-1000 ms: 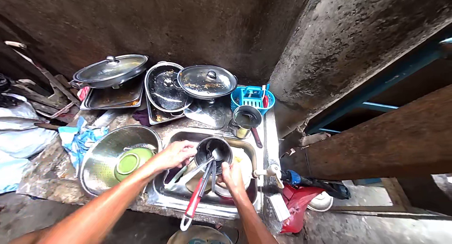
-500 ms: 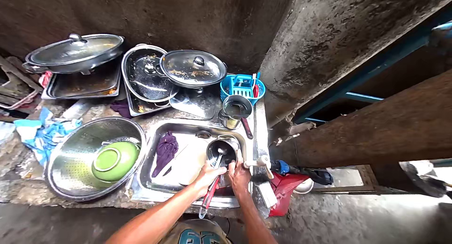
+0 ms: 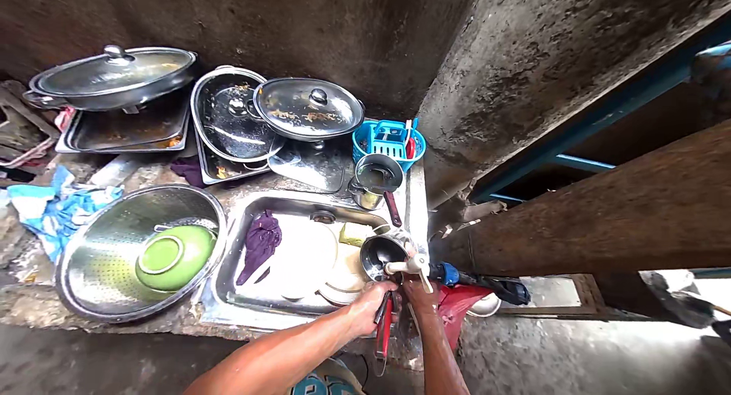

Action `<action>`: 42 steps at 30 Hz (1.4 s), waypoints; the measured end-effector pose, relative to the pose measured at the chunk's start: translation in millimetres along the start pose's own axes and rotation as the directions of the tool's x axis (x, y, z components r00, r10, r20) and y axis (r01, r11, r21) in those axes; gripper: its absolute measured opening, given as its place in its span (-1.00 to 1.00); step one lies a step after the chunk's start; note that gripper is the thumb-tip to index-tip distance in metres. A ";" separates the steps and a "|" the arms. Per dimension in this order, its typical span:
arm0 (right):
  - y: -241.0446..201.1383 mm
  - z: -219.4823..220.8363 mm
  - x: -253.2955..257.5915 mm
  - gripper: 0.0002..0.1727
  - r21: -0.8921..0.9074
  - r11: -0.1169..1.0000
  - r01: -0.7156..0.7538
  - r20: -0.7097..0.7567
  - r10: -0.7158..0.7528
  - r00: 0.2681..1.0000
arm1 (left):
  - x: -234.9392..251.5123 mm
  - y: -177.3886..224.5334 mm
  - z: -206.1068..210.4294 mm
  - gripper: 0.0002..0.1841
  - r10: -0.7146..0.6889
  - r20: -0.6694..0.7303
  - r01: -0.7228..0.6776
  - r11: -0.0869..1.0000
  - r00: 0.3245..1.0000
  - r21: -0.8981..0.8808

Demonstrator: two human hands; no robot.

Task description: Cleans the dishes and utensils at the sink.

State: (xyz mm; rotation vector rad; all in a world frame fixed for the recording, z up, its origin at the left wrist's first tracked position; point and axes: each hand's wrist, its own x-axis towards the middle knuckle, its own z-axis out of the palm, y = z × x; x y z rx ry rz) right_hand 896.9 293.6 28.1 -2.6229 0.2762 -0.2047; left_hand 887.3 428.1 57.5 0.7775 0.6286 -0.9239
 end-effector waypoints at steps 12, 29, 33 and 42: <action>-14.7 1.6 -3.2 -0.53 0.355 0.935 0.012 -0.070 0.014 0.997 | -7.7 5.8 -13.1 -0.91 0.124 -0.076 -0.121 0.992 0.989 0.033; -38.6 39.3 -23.1 -0.74 0.179 0.954 0.239 -0.464 -0.133 0.876 | -56.4 26.1 -53.4 -0.93 0.012 -0.031 -0.008 0.990 0.999 0.143; -41.6 37.2 -27.4 -0.75 0.148 0.967 0.205 -0.426 -0.125 0.896 | -60.2 27.1 -56.3 -0.91 -0.009 -0.033 0.014 0.988 0.999 0.157; -56.5 36.8 -31.1 -0.82 0.265 0.957 0.119 -0.384 -0.009 0.923 | -51.0 46.2 -65.2 -0.70 0.056 -0.096 -0.042 0.989 0.994 0.141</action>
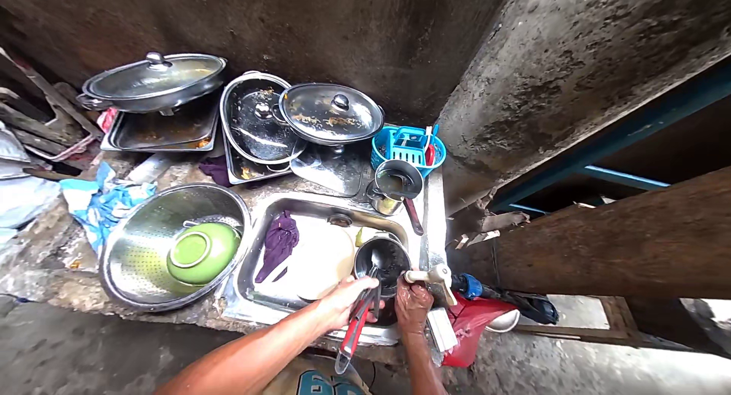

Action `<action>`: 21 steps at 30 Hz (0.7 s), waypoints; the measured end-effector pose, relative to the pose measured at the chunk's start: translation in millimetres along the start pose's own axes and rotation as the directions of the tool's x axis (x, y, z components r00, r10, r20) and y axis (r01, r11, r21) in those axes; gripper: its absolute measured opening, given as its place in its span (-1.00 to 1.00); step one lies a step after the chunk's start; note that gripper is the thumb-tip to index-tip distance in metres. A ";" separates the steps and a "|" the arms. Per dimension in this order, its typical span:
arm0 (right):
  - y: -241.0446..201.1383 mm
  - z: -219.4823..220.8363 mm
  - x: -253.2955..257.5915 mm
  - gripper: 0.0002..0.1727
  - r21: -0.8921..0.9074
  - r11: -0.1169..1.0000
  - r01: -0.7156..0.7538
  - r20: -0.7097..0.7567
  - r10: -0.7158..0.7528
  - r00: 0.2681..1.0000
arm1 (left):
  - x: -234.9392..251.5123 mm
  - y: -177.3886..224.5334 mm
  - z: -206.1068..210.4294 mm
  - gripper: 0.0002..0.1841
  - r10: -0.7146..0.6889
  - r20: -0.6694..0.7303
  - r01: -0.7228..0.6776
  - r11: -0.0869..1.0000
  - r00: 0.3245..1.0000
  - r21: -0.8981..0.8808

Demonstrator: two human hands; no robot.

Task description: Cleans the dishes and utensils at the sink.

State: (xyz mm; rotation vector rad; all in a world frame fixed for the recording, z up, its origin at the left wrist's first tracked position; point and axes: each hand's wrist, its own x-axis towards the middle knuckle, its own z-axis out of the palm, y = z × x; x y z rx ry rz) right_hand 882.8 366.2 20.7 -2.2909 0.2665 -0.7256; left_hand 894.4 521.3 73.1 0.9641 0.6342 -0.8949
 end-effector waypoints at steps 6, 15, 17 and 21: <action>-15.2 2.7 -1.2 -0.79 0.090 0.984 -0.153 0.053 0.148 0.988 | 4.4 7.0 -13.7 -0.71 -0.017 0.106 0.020 0.999 0.994 -0.027; -5.9 -12.9 6.2 -0.77 0.157 0.954 -0.256 0.097 0.243 0.965 | 29.6 -9.9 23.8 -0.85 0.012 0.048 -0.004 0.986 0.999 -0.165; -3.9 -14.8 6.5 -0.75 0.139 0.964 -0.226 0.081 0.217 0.973 | 30.0 -13.2 29.0 -0.93 0.039 0.037 -0.033 0.985 0.999 -0.167; -8.5 -9.7 -0.6 -0.80 0.185 0.953 -0.241 0.145 0.217 0.965 | 27.1 -13.5 19.5 -0.89 0.014 0.005 -0.013 0.972 1.000 -0.235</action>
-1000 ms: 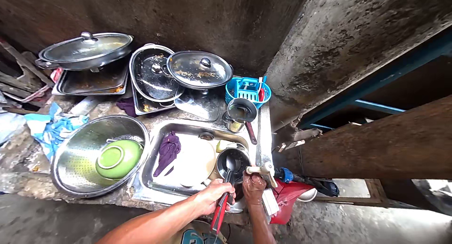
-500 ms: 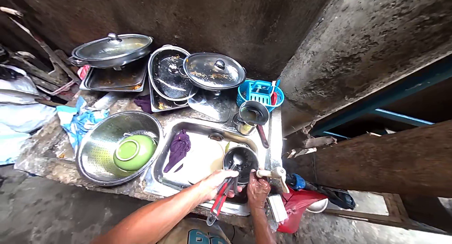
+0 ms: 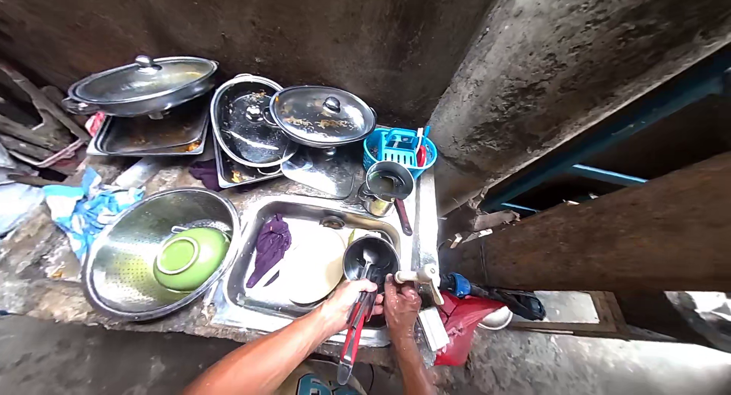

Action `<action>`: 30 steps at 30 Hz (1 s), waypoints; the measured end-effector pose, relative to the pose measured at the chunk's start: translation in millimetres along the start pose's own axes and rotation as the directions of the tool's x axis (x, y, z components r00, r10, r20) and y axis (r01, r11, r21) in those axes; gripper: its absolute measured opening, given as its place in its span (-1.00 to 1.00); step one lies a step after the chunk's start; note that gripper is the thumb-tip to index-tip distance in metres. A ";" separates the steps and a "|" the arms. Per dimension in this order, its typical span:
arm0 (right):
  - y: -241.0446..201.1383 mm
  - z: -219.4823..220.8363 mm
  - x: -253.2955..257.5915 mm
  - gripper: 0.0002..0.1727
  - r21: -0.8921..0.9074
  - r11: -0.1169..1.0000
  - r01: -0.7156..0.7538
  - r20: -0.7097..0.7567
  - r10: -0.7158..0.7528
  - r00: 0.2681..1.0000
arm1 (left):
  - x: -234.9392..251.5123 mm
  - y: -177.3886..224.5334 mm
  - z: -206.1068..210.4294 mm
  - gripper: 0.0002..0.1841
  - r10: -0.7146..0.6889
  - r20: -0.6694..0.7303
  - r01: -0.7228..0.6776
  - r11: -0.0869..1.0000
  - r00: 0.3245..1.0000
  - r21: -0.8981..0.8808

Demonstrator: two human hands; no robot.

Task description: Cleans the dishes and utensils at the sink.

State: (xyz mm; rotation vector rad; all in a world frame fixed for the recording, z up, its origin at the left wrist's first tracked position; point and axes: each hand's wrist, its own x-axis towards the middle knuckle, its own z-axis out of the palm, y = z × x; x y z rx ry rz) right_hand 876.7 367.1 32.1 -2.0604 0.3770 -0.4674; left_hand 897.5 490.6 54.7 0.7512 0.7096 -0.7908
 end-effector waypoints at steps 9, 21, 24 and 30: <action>3.5 1.6 -1.3 -0.79 -0.004 1.000 -0.026 0.016 0.026 1.000 | 0.6 0.9 -6.3 -0.96 0.041 0.066 -0.045 0.997 0.997 0.067; -1.1 40.8 -6.4 -0.65 0.635 0.493 -0.595 0.318 0.536 0.782 | -14.7 28.7 -20.9 -0.78 0.440 -0.088 -0.401 0.871 0.894 0.286; -15.2 62.0 3.9 -0.56 0.601 0.402 -0.690 0.487 0.500 0.716 | -19.1 33.8 -21.7 -0.57 0.663 -0.009 -0.610 0.694 0.748 0.382; -63.3 99.0 20.0 -0.60 0.636 0.351 -0.687 0.580 0.370 0.726 | -33.4 67.0 -33.6 -0.19 0.867 0.240 -0.782 0.234 0.437 0.577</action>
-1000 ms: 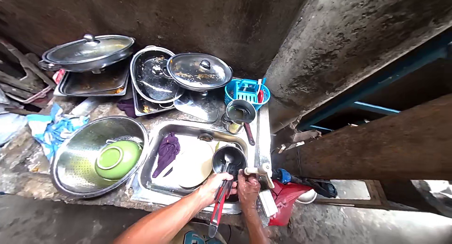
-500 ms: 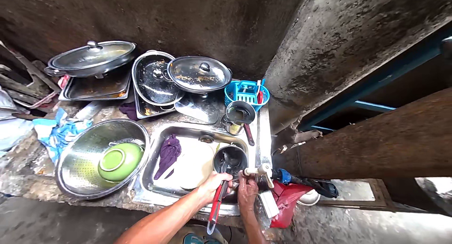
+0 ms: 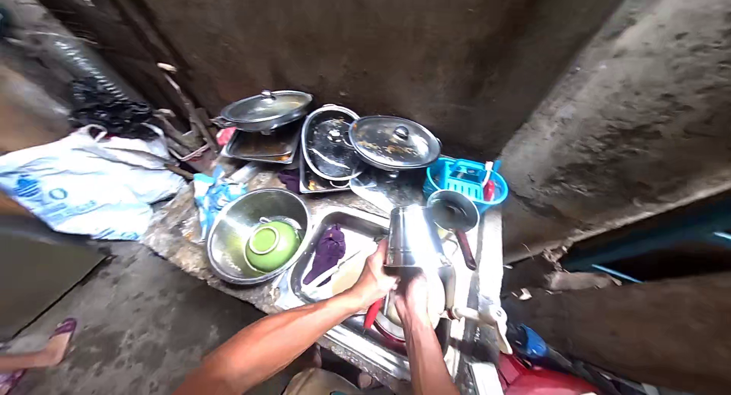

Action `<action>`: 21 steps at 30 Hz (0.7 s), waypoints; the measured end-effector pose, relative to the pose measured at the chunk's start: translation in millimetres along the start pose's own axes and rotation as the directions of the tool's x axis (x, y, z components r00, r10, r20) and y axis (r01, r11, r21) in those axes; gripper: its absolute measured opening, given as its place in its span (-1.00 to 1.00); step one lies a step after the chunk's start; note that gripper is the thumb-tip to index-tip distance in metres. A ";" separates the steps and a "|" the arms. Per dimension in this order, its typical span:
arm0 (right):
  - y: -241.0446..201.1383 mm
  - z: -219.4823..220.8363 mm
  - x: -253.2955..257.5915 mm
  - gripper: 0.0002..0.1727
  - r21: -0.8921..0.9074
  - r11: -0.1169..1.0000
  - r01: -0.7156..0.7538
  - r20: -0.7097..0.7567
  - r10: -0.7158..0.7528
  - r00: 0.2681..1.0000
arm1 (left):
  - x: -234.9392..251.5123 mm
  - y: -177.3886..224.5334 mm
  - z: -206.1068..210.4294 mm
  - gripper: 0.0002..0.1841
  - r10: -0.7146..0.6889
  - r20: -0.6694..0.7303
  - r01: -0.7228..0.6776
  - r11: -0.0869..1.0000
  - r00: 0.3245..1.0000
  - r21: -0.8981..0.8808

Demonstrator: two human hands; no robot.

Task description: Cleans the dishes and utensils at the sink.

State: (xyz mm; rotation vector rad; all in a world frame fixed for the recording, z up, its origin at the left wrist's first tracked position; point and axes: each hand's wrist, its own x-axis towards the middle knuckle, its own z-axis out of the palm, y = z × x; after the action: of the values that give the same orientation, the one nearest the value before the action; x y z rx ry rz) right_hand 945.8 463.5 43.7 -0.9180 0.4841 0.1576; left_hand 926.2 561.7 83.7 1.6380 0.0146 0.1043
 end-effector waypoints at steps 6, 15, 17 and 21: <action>-23.3 35.2 -12.0 -0.48 0.117 0.987 0.108 0.120 -0.122 0.985 | 31.3 29.8 -21.3 -0.12 0.357 0.022 -0.353 0.909 0.934 0.223; -39.7 20.1 -6.7 -0.70 -0.514 0.732 0.447 0.365 -0.284 0.886 | 58.5 72.8 -56.3 -0.30 0.772 0.051 -0.726 0.571 0.634 0.385; -40.0 14.3 -2.7 -0.57 -0.857 0.123 0.501 0.505 -0.003 0.863 | 59.1 79.9 -73.3 -0.29 0.767 0.057 -0.720 0.571 0.639 0.395; -15.8 22.8 -1.4 -0.54 -0.821 -0.292 0.491 0.424 0.265 0.866 | 46.7 92.0 -121.9 -0.19 0.687 -0.050 -0.632 0.691 0.725 0.350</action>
State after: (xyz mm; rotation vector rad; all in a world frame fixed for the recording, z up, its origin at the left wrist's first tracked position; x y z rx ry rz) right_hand 957.4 472.2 67.3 -2.6339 -0.5194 0.6743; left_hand 958.4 679.9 186.2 1.8756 -0.4595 0.8538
